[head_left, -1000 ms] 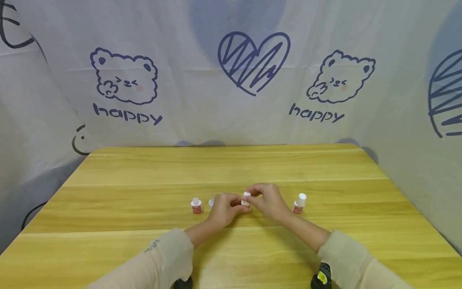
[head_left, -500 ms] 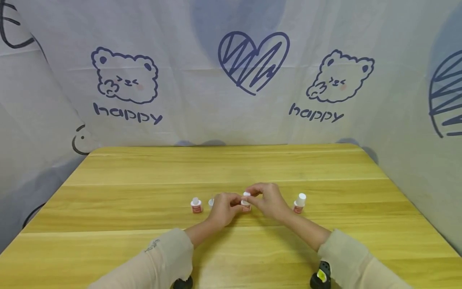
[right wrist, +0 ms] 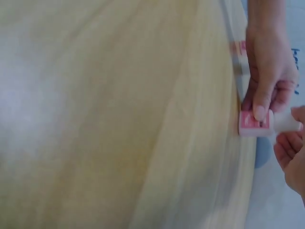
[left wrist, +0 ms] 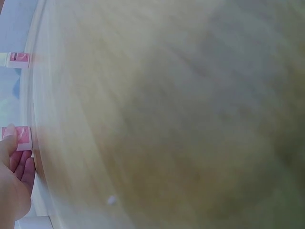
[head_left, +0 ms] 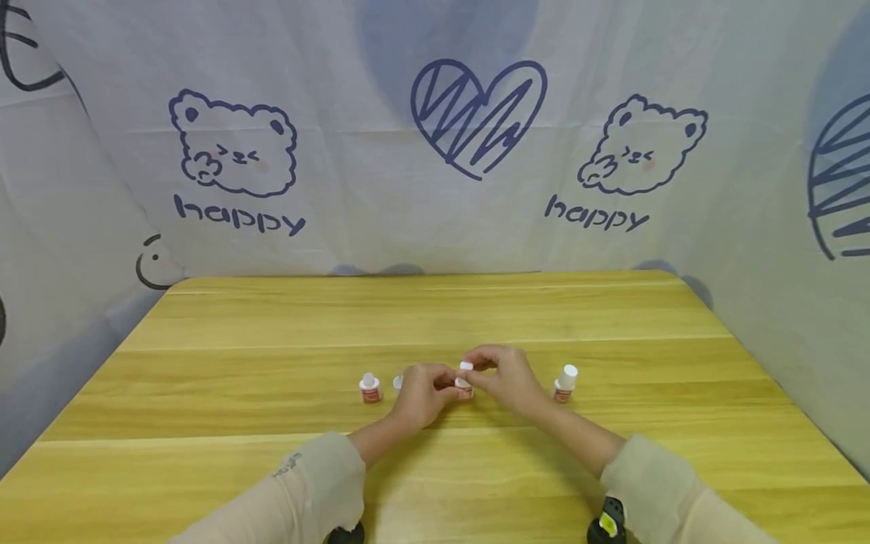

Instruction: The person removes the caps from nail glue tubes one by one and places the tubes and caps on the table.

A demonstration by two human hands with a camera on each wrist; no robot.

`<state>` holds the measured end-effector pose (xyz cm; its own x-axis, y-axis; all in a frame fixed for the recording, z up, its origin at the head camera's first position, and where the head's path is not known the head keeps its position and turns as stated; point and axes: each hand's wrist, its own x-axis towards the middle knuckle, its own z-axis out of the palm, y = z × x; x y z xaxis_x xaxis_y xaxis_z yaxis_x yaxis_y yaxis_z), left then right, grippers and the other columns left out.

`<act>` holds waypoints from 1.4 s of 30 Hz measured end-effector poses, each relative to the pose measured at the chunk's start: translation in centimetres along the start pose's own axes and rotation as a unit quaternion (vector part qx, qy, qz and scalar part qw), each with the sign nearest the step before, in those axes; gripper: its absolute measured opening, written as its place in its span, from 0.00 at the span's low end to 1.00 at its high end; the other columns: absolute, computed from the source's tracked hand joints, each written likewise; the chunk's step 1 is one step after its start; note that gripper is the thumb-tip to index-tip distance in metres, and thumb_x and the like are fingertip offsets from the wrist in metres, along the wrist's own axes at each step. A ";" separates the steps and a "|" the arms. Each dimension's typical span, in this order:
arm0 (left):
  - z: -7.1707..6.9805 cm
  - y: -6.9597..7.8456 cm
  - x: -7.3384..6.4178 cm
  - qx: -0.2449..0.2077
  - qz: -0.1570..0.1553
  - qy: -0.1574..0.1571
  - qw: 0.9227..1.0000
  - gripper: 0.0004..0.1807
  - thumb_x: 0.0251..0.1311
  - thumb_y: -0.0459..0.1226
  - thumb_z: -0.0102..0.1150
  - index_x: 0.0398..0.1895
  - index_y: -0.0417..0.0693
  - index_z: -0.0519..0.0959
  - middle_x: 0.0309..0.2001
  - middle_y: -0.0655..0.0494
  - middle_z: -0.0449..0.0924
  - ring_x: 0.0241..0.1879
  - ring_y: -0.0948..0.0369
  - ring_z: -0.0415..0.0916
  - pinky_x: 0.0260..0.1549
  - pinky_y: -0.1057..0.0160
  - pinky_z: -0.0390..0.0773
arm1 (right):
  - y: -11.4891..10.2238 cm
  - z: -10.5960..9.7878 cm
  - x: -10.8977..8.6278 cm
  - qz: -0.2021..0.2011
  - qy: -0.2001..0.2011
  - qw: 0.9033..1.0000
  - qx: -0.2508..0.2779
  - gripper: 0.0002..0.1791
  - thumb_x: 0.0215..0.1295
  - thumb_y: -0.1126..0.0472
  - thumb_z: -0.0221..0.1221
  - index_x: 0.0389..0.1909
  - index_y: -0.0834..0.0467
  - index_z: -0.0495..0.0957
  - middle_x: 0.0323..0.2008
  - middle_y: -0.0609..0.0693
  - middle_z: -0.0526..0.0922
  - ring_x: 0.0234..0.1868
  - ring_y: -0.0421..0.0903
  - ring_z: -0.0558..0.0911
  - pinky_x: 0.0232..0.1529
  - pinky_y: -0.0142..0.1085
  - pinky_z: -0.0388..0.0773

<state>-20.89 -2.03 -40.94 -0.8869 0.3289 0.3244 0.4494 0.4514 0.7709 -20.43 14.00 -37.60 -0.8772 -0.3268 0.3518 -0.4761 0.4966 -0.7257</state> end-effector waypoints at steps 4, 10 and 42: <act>0.0 0.1 0.0 0.001 -0.004 0.002 1.000 0.08 0.47 0.35 0.68 0.28 0.37 0.84 0.27 0.46 0.85 0.25 0.59 0.82 0.22 0.78 0.74 | -0.3 0.6 -0.3 0.025 0.048 0.999 -0.001 0.07 0.51 0.69 0.66 0.32 0.67 0.81 0.31 0.58 0.85 0.34 0.50 0.83 0.38 0.37 0.82; -0.1 0.3 0.0 -0.003 -0.012 0.000 1.000 0.08 0.47 0.35 0.68 0.29 0.38 0.85 0.28 0.46 0.85 0.27 0.57 0.83 0.24 0.78 0.75 | -0.8 1.5 -0.7 0.057 0.107 0.993 -0.001 0.07 0.48 0.70 0.67 0.30 0.66 0.81 0.29 0.56 0.85 0.33 0.50 0.84 0.36 0.38 0.82; -0.1 -0.2 0.1 0.005 0.018 -0.013 1.000 0.09 0.48 0.34 0.67 0.32 0.37 0.85 0.30 0.46 0.86 0.28 0.59 0.82 0.25 0.77 0.75 | -0.4 1.2 -0.5 0.040 0.083 0.996 -0.004 0.05 0.48 0.69 0.68 0.26 0.66 0.82 0.25 0.56 0.85 0.29 0.47 0.83 0.29 0.27 0.79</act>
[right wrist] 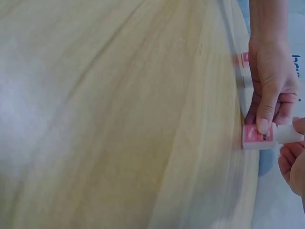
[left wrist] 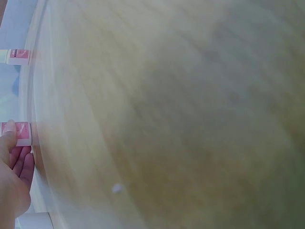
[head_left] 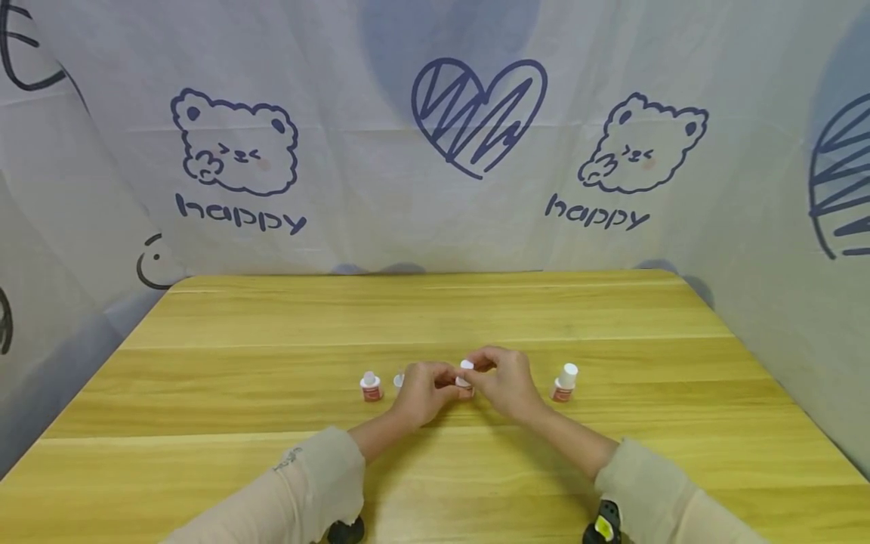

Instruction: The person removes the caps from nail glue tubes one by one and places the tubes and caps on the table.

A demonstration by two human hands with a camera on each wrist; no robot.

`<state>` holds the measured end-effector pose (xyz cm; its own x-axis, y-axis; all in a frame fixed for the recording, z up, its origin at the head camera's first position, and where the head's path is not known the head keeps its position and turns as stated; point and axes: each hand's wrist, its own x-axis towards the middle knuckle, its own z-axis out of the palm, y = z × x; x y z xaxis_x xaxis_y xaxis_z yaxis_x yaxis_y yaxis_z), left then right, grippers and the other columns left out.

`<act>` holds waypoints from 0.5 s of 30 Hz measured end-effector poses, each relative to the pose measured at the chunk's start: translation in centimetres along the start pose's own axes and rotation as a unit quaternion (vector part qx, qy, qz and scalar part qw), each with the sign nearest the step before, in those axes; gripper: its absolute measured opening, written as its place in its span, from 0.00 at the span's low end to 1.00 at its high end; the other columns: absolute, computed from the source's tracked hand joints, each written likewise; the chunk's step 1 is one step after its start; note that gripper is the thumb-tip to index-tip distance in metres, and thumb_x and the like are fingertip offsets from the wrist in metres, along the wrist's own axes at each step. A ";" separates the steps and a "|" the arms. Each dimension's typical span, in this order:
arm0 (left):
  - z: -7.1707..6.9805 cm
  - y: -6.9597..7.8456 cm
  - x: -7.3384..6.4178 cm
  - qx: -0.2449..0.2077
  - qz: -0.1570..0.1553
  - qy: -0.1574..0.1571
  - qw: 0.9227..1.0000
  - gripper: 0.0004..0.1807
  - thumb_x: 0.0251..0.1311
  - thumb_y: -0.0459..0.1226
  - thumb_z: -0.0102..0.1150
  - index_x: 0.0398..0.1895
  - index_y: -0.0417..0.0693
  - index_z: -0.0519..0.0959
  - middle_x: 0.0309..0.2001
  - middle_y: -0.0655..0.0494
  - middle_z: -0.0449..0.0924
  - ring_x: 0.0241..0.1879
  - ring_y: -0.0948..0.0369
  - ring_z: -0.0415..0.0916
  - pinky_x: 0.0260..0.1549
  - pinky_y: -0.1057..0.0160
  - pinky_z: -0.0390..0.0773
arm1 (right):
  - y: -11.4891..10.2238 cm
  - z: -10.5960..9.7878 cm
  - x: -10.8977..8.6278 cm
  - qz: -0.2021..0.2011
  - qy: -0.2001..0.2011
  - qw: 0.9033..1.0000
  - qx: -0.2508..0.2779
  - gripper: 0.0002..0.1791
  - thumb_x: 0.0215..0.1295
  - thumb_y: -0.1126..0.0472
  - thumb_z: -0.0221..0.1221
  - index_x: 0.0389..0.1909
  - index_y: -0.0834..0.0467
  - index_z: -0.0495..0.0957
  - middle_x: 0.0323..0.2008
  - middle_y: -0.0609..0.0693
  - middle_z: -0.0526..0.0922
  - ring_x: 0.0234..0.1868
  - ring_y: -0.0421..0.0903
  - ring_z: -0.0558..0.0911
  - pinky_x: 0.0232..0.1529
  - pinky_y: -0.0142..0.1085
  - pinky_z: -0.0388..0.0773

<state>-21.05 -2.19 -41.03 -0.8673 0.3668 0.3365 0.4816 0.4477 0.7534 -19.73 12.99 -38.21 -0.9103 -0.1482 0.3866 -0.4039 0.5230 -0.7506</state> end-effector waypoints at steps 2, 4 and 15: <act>-0.1 0.0 0.0 0.000 -0.001 -0.001 1.000 0.08 0.48 0.34 0.67 0.31 0.37 0.84 0.29 0.46 0.85 0.28 0.59 0.81 0.25 0.76 0.74 | 0.1 -0.2 0.1 -0.014 -0.017 1.000 0.003 0.05 0.49 0.69 0.67 0.27 0.66 0.82 0.26 0.56 0.85 0.30 0.47 0.83 0.29 0.28 0.79; -0.1 0.0 0.0 0.002 0.000 -0.003 1.000 0.08 0.48 0.33 0.67 0.31 0.37 0.84 0.29 0.46 0.85 0.28 0.59 0.81 0.25 0.76 0.75 | 0.3 -0.4 0.2 -0.024 -0.033 0.999 0.006 0.05 0.51 0.68 0.67 0.28 0.66 0.82 0.26 0.56 0.85 0.31 0.48 0.83 0.30 0.30 0.80; -0.2 0.1 0.0 -0.005 -0.011 -0.010 1.000 0.08 0.49 0.33 0.66 0.32 0.36 0.84 0.31 0.45 0.85 0.32 0.56 0.83 0.30 0.73 0.79 | 0.5 -1.0 0.5 -0.039 -0.090 0.995 0.005 0.07 0.55 0.68 0.64 0.34 0.68 0.82 0.33 0.59 0.85 0.37 0.51 0.84 0.38 0.40 0.82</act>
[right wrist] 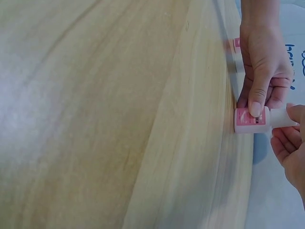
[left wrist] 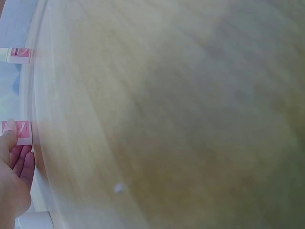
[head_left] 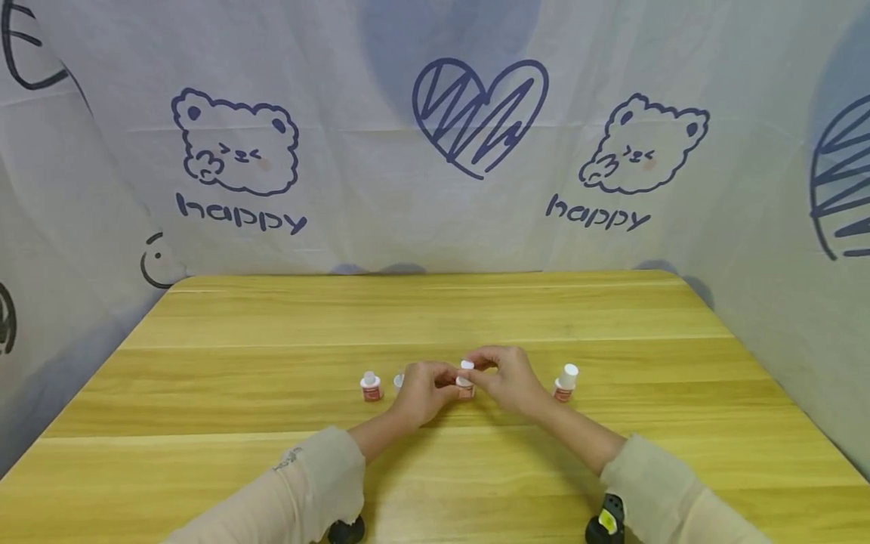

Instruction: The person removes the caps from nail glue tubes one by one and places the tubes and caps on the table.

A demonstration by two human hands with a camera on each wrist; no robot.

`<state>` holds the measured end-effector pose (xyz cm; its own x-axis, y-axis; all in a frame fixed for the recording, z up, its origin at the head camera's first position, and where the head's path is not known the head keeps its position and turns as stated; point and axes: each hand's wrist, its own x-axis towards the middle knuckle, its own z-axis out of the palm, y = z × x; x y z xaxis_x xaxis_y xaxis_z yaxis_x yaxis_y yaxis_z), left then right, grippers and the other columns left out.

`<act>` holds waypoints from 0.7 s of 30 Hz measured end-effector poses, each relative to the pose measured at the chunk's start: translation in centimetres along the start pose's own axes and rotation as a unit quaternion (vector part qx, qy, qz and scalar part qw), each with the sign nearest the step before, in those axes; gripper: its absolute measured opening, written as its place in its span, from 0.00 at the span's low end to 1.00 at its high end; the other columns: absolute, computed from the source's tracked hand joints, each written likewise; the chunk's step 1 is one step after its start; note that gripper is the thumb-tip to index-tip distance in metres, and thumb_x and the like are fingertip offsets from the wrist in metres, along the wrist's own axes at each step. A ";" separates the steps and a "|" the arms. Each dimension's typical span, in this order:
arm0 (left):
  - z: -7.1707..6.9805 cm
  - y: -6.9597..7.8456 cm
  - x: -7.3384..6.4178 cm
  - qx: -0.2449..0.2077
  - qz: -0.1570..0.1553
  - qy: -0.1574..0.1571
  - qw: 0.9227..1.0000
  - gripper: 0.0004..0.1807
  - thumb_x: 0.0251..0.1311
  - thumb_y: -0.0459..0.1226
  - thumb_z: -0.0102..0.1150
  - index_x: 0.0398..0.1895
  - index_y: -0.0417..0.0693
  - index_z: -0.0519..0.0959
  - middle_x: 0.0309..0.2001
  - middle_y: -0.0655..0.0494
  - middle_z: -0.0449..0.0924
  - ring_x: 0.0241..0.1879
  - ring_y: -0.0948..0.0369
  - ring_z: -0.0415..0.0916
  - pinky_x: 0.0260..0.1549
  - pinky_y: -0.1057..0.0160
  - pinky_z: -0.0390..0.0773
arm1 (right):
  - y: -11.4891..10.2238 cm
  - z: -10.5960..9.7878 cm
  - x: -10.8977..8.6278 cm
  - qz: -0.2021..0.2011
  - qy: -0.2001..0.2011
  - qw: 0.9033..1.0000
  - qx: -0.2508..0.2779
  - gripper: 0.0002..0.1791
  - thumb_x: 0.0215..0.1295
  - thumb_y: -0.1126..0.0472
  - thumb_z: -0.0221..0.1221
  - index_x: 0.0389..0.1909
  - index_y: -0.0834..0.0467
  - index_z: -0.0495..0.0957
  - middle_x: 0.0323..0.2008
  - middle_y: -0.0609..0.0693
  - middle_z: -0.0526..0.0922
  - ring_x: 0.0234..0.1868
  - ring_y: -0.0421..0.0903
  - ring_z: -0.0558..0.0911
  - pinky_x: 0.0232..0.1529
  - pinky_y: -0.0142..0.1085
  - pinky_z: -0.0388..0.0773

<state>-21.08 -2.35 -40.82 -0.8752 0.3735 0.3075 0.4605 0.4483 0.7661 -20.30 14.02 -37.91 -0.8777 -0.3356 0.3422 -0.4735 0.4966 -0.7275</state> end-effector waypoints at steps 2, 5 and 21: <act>0.0 0.0 0.1 0.004 0.002 -0.002 1.000 0.08 0.49 0.33 0.67 0.31 0.36 0.84 0.31 0.46 0.85 0.32 0.56 0.83 0.30 0.73 0.79 | 0.0 -0.1 0.0 0.002 -0.004 1.000 0.002 0.07 0.56 0.68 0.63 0.34 0.68 0.82 0.33 0.59 0.85 0.37 0.52 0.84 0.40 0.41 0.82; 0.0 -0.1 0.1 0.007 0.002 -0.001 1.000 0.08 0.48 0.34 0.67 0.31 0.37 0.84 0.30 0.46 0.85 0.31 0.56 0.83 0.29 0.74 0.79 | 0.0 -0.1 0.0 0.005 -0.008 1.000 0.010 0.07 0.56 0.68 0.63 0.35 0.69 0.81 0.34 0.59 0.85 0.38 0.51 0.83 0.42 0.41 0.81; 0.1 -0.3 0.1 -0.001 -0.006 0.005 1.000 0.10 0.46 0.36 0.69 0.30 0.38 0.85 0.29 0.47 0.86 0.29 0.58 0.83 0.27 0.76 0.78 | -0.5 1.4 -0.3 0.072 0.103 0.992 0.025 0.07 0.49 0.70 0.67 0.29 0.65 0.81 0.28 0.56 0.85 0.32 0.48 0.83 0.36 0.33 0.81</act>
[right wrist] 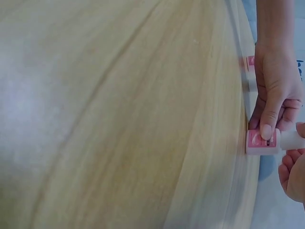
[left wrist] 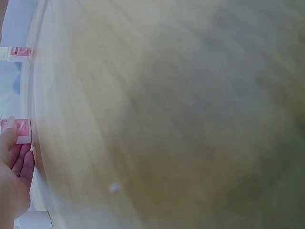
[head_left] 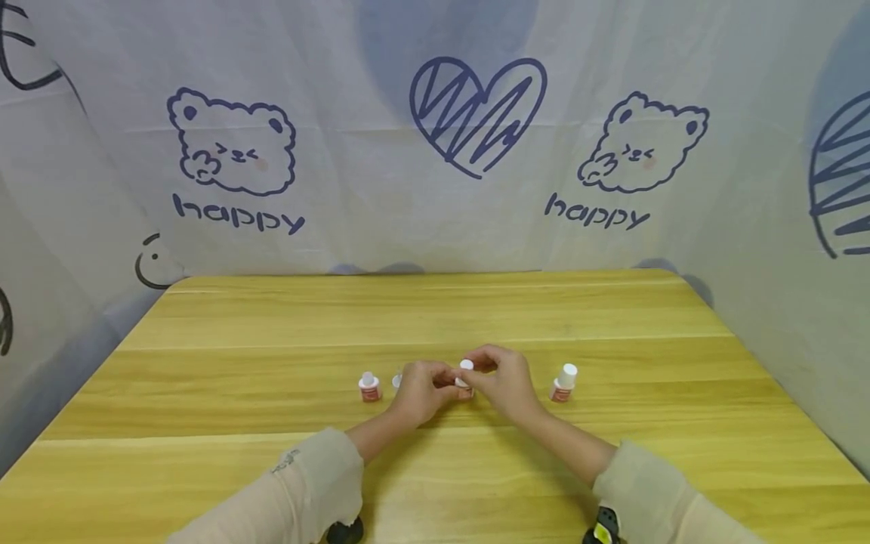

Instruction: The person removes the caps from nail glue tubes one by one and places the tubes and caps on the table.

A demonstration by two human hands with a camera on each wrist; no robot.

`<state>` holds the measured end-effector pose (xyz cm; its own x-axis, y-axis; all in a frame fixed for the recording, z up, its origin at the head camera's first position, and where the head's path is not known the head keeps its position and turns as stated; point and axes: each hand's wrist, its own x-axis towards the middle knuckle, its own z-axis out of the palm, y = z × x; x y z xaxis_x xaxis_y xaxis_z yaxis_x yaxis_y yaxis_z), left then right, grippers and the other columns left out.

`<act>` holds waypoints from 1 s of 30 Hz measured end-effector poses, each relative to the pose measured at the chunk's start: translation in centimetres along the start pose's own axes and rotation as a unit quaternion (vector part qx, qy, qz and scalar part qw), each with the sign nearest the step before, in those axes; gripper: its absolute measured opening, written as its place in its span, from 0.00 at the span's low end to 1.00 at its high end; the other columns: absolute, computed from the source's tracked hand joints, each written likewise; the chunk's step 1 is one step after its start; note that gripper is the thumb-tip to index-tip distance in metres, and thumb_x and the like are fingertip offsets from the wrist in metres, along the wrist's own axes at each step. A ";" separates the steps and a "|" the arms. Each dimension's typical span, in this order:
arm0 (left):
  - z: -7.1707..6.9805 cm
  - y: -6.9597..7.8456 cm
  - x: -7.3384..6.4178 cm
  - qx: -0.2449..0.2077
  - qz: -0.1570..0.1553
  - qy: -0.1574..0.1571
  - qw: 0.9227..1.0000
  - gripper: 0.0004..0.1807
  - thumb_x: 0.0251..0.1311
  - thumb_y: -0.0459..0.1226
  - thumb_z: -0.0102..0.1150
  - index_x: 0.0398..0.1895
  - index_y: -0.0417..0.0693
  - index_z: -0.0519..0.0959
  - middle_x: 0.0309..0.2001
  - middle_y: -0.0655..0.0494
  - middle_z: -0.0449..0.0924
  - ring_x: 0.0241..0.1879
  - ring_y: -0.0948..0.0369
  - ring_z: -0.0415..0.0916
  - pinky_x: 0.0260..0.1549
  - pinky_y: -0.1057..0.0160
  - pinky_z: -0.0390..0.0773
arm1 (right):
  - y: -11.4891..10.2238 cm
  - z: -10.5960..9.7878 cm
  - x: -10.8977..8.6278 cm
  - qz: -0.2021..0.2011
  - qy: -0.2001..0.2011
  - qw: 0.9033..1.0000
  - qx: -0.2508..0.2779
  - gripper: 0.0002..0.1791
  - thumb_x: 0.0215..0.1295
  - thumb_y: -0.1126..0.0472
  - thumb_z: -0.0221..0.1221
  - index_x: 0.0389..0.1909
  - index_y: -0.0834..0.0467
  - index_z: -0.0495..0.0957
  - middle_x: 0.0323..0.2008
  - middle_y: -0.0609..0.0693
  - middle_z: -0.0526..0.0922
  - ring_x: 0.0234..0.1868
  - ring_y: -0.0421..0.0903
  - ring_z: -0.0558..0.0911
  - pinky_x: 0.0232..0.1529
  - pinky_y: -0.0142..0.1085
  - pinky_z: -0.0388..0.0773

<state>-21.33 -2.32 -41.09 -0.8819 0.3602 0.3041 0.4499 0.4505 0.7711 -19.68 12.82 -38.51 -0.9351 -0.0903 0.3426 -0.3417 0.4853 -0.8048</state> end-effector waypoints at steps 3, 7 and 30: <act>0.0 0.0 0.0 0.004 0.005 0.000 1.000 0.10 0.46 0.37 0.69 0.31 0.39 0.85 0.29 0.48 0.86 0.29 0.58 0.83 0.27 0.76 0.78 | -0.2 0.1 -0.1 0.009 0.010 1.000 -0.008 0.05 0.49 0.70 0.67 0.28 0.64 0.82 0.28 0.55 0.85 0.32 0.47 0.82 0.34 0.31 0.80; -0.1 0.0 -0.1 0.005 0.011 0.000 1.000 0.11 0.47 0.37 0.68 0.32 0.39 0.85 0.30 0.47 0.86 0.30 0.57 0.83 0.28 0.75 0.79 | -0.4 0.0 0.0 0.007 0.009 1.000 -0.020 0.04 0.49 0.70 0.67 0.27 0.65 0.82 0.27 0.56 0.85 0.31 0.47 0.82 0.33 0.30 0.80; 0.0 0.2 0.0 0.007 0.017 -0.006 1.000 0.10 0.47 0.35 0.67 0.32 0.38 0.85 0.30 0.47 0.86 0.30 0.58 0.83 0.28 0.76 0.77 | -0.5 -1.0 0.4 -0.040 -0.063 0.996 -0.045 0.06 0.53 0.67 0.65 0.31 0.66 0.83 0.30 0.57 0.86 0.34 0.49 0.83 0.33 0.34 0.81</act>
<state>-21.22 -2.27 -40.96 -0.8642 0.3859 0.3228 0.4817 0.4493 0.7524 -19.83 13.41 -37.44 -0.9117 -0.2370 0.3357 -0.4108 0.5480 -0.7286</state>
